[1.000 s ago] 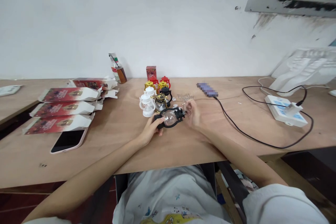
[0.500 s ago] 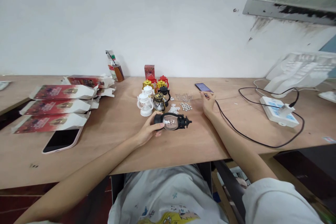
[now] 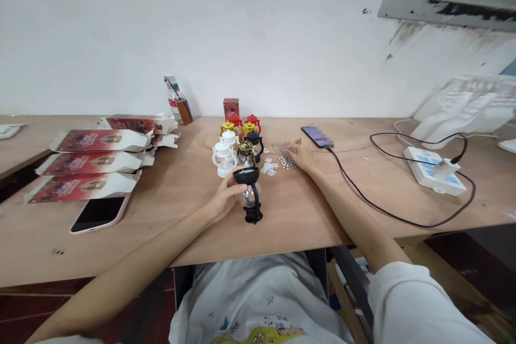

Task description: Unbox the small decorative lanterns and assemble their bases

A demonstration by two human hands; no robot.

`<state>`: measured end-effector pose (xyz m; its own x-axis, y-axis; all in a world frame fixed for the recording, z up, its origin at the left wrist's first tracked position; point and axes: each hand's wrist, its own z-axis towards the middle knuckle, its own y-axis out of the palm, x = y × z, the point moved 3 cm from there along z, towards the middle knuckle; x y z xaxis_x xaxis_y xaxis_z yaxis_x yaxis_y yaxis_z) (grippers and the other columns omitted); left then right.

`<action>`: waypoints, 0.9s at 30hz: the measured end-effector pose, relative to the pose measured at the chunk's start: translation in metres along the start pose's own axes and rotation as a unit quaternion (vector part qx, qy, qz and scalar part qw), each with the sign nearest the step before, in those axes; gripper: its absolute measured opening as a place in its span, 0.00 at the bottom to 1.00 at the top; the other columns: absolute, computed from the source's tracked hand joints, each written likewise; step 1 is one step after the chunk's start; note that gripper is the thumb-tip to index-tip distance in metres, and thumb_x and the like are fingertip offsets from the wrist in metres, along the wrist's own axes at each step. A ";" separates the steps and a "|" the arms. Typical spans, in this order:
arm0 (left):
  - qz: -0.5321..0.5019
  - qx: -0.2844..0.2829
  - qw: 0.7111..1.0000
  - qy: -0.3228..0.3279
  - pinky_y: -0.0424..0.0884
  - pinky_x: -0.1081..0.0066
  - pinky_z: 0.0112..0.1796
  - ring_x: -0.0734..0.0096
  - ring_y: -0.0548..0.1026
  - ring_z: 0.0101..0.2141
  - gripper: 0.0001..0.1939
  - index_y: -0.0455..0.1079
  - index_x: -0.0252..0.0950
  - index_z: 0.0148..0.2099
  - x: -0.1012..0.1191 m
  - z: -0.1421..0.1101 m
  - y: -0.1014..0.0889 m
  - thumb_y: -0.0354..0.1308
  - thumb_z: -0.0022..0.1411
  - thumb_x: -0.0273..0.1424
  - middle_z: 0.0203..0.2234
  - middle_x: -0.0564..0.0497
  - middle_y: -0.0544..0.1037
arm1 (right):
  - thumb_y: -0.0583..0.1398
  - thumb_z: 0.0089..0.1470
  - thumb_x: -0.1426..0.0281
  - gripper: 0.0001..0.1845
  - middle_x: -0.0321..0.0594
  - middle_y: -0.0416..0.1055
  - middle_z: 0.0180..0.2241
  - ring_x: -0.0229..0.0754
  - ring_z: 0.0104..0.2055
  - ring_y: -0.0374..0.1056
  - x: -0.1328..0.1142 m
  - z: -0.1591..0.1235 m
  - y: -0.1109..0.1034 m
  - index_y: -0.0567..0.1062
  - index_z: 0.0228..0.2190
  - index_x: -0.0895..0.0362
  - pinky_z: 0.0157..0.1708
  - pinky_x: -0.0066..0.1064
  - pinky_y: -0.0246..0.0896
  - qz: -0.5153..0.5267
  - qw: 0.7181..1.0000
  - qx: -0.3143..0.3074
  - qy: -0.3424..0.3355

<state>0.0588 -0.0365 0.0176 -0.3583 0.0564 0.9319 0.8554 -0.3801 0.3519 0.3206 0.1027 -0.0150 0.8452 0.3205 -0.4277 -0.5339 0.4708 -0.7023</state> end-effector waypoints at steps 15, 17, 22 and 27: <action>0.416 0.087 0.879 0.216 0.67 0.66 0.42 0.62 0.73 0.39 0.25 0.66 0.36 0.43 0.018 -0.009 0.000 0.68 0.42 0.37 0.36 0.48 0.75 | 0.56 0.55 0.61 0.08 0.42 0.65 0.36 0.46 0.43 0.63 -0.124 -0.058 -0.051 0.73 0.32 0.51 0.47 0.43 0.59 0.240 0.955 0.111 -0.136; 0.465 0.102 0.850 0.225 0.67 0.65 0.43 0.61 0.73 0.39 0.24 0.67 0.37 0.44 0.018 -0.009 -0.003 0.66 0.44 0.37 0.38 0.47 0.76 | 0.58 0.54 0.62 0.07 0.41 0.65 0.35 0.45 0.41 0.64 -0.147 -0.069 -0.055 0.74 0.30 0.50 0.45 0.42 0.60 0.267 0.948 0.060 -0.163; 0.580 0.093 0.763 0.269 0.66 0.65 0.41 0.60 0.72 0.39 0.21 0.68 0.38 0.46 0.019 -0.006 -0.010 0.62 0.49 0.37 0.37 0.46 0.75 | 0.60 0.52 0.62 0.06 0.41 0.65 0.34 0.44 0.40 0.64 -0.162 -0.081 -0.047 0.74 0.29 0.51 0.43 0.41 0.59 0.314 0.931 -0.015 -0.185; 0.637 0.072 0.718 0.269 0.66 0.65 0.41 0.58 0.72 0.39 0.19 0.67 0.38 0.45 0.017 -0.003 -0.011 0.61 0.49 0.35 0.36 0.46 0.76 | 0.57 0.55 0.63 0.08 0.40 0.67 0.32 0.43 0.38 0.65 -0.156 -0.080 -0.033 0.71 0.28 0.52 0.43 0.39 0.59 0.320 0.931 -0.044 -0.172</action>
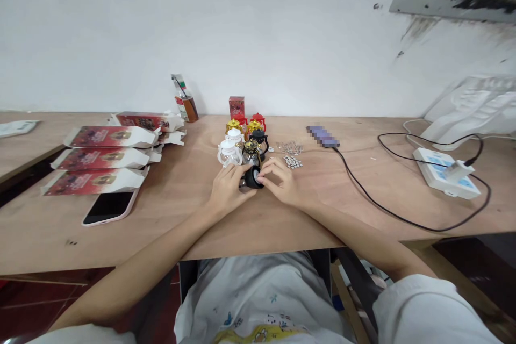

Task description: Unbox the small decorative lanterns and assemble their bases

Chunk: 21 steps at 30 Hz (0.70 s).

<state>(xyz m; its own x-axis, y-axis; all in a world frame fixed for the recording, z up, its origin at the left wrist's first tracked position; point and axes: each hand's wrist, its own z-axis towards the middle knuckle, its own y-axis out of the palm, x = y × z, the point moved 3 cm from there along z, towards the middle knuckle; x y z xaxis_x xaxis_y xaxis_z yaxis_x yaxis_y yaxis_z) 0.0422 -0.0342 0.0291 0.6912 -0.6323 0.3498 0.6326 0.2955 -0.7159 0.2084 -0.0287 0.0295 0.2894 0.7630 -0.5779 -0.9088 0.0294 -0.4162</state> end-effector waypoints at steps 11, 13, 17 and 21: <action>0.024 0.007 0.998 -0.064 0.67 0.67 0.39 0.59 0.74 0.40 0.22 0.64 0.37 0.47 -0.005 0.000 0.003 0.62 0.50 0.39 0.38 0.46 0.75 | 0.51 0.59 0.59 0.10 0.36 0.69 0.31 0.38 0.35 0.68 0.038 0.009 -0.011 0.63 0.33 0.52 0.38 0.32 0.61 0.078 0.985 0.099 0.122; 0.027 0.003 0.998 -0.062 0.68 0.66 0.39 0.59 0.74 0.40 0.23 0.64 0.37 0.47 -0.005 0.000 0.004 0.62 0.50 0.39 0.38 0.46 0.75 | 0.54 0.57 0.59 0.11 0.35 0.69 0.28 0.38 0.32 0.67 0.058 0.019 -0.022 0.66 0.31 0.54 0.36 0.31 0.61 0.002 0.981 0.118 0.157; 0.024 0.005 0.999 -0.044 0.69 0.66 0.40 0.60 0.74 0.40 0.23 0.64 0.36 0.48 -0.004 -0.001 0.004 0.62 0.50 0.37 0.38 0.46 0.75 | 0.56 0.54 0.66 0.08 0.37 0.72 0.27 0.38 0.31 0.67 0.104 0.045 -0.027 0.70 0.27 0.57 0.37 0.31 0.60 -0.123 0.966 0.038 0.222; 0.032 0.014 0.999 -0.009 0.69 0.65 0.41 0.60 0.74 0.41 0.22 0.63 0.37 0.49 -0.005 -0.001 0.003 0.61 0.51 0.34 0.40 0.46 0.75 | 0.56 0.50 0.74 0.05 0.40 0.74 0.29 0.39 0.32 0.69 0.133 0.063 -0.016 0.72 0.30 0.59 0.36 0.31 0.61 -0.163 0.943 -0.016 0.290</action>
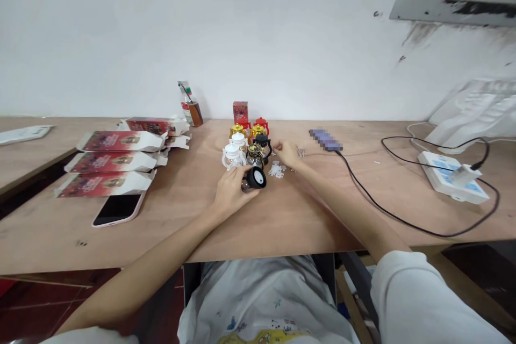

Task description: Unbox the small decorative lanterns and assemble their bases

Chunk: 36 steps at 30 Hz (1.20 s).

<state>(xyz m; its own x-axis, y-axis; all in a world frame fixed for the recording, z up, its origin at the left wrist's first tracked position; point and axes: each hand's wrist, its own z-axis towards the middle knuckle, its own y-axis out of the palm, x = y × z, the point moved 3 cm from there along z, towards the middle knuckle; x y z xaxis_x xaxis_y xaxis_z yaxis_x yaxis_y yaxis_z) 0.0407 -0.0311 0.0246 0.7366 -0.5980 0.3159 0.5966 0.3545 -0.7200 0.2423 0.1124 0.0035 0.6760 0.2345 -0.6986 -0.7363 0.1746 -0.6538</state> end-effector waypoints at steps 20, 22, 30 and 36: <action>0.048 0.009 0.996 0.070 0.65 0.66 0.38 0.60 0.70 0.39 0.17 0.64 0.35 0.45 -0.003 0.004 0.002 0.60 0.54 0.34 0.36 0.48 0.75 | 0.56 0.57 0.68 0.06 0.40 0.67 0.35 0.40 0.40 0.65 -0.069 -0.133 -0.010 0.73 0.34 0.54 0.42 0.34 0.61 0.154 0.949 0.053 -0.270; 0.051 0.000 0.996 0.078 0.65 0.66 0.37 0.60 0.69 0.39 0.16 0.65 0.35 0.45 -0.002 0.004 0.002 0.59 0.55 0.34 0.36 0.47 0.74 | 0.56 0.57 0.67 0.07 0.40 0.68 0.34 0.40 0.39 0.65 -0.068 -0.131 -0.007 0.74 0.33 0.54 0.42 0.35 0.60 0.168 0.951 0.036 -0.256; 0.093 -0.029 0.988 0.120 0.63 0.66 0.36 0.61 0.69 0.38 0.15 0.67 0.35 0.45 0.002 0.001 0.004 0.58 0.56 0.36 0.36 0.47 0.75 | 0.57 0.54 0.58 0.13 0.37 0.68 0.28 0.38 0.31 0.62 -0.054 -0.124 0.005 0.71 0.29 0.56 0.34 0.31 0.57 0.284 0.947 -0.091 -0.122; 0.140 -0.056 0.976 0.156 0.61 0.65 0.34 0.60 0.69 0.38 0.19 0.68 0.36 0.48 0.002 -0.001 0.008 0.59 0.55 0.35 0.38 0.47 0.78 | 0.61 0.47 0.54 0.18 0.33 0.64 0.24 0.35 0.27 0.58 -0.050 -0.123 0.007 0.70 0.26 0.56 0.30 0.29 0.53 0.292 0.940 -0.146 -0.099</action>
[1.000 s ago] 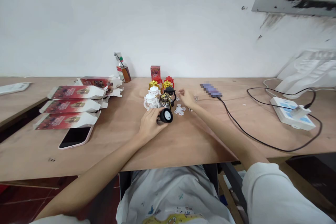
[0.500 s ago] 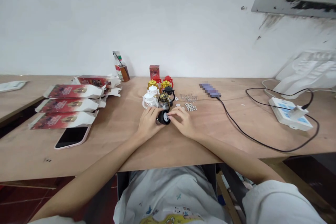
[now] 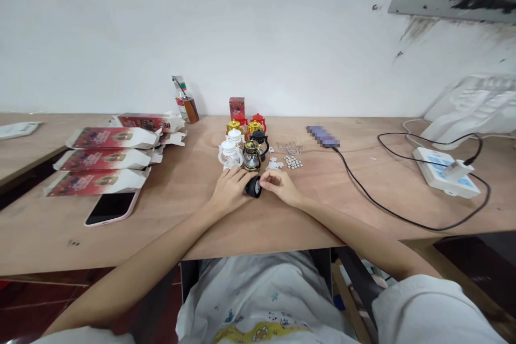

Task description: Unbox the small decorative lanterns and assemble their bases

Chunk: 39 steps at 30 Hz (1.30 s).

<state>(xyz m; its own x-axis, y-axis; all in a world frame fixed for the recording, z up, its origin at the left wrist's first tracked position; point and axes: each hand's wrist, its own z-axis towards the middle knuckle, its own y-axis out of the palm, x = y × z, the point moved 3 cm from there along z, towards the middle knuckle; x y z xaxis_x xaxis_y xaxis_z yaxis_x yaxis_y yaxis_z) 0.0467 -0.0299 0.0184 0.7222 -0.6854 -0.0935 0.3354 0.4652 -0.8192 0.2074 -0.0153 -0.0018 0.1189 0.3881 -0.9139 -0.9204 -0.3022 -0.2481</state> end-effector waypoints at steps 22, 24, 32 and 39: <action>0.015 -0.012 1.000 -0.023 0.61 0.64 0.34 0.59 0.70 0.37 0.17 0.70 0.36 0.47 0.001 0.001 -0.002 0.57 0.56 0.39 0.35 0.46 0.78 | 0.57 0.54 0.58 0.14 0.34 0.64 0.27 0.36 0.31 0.60 -0.011 -0.002 0.000 0.68 0.28 0.56 0.35 0.29 0.56 -0.090 0.993 -0.010 -0.077; 0.018 -0.011 1.000 -0.018 0.61 0.63 0.34 0.58 0.70 0.37 0.18 0.70 0.36 0.47 0.000 0.002 -0.003 0.56 0.57 0.40 0.34 0.45 0.78 | 0.57 0.55 0.59 0.13 0.35 0.64 0.28 0.37 0.32 0.60 -0.012 -0.001 0.000 0.68 0.28 0.56 0.35 0.29 0.57 -0.093 0.992 -0.008 -0.085; 0.022 -0.006 1.000 -0.017 0.61 0.62 0.34 0.57 0.70 0.37 0.20 0.70 0.34 0.47 0.000 0.002 -0.004 0.56 0.56 0.40 0.34 0.44 0.79 | 0.55 0.57 0.58 0.14 0.35 0.63 0.28 0.37 0.32 0.60 -0.013 -0.001 0.000 0.67 0.28 0.55 0.34 0.29 0.57 -0.117 0.988 -0.010 -0.103; 0.017 -0.010 0.999 -0.025 0.61 0.63 0.35 0.58 0.70 0.36 0.19 0.70 0.35 0.47 0.003 0.004 -0.006 0.57 0.55 0.39 0.34 0.45 0.78 | 0.50 0.60 0.64 0.10 0.37 0.61 0.29 0.38 0.32 0.58 -0.012 -0.001 0.001 0.62 0.29 0.54 0.35 0.31 0.58 -0.179 0.974 -0.002 -0.140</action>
<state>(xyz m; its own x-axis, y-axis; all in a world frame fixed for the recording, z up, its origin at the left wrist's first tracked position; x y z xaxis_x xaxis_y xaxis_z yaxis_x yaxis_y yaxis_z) 0.0488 -0.0324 0.0250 0.7621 -0.6405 -0.0947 0.2979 0.4767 -0.8270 0.2049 -0.0211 0.0085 0.3243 0.6912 -0.6458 -0.8372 -0.1080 -0.5361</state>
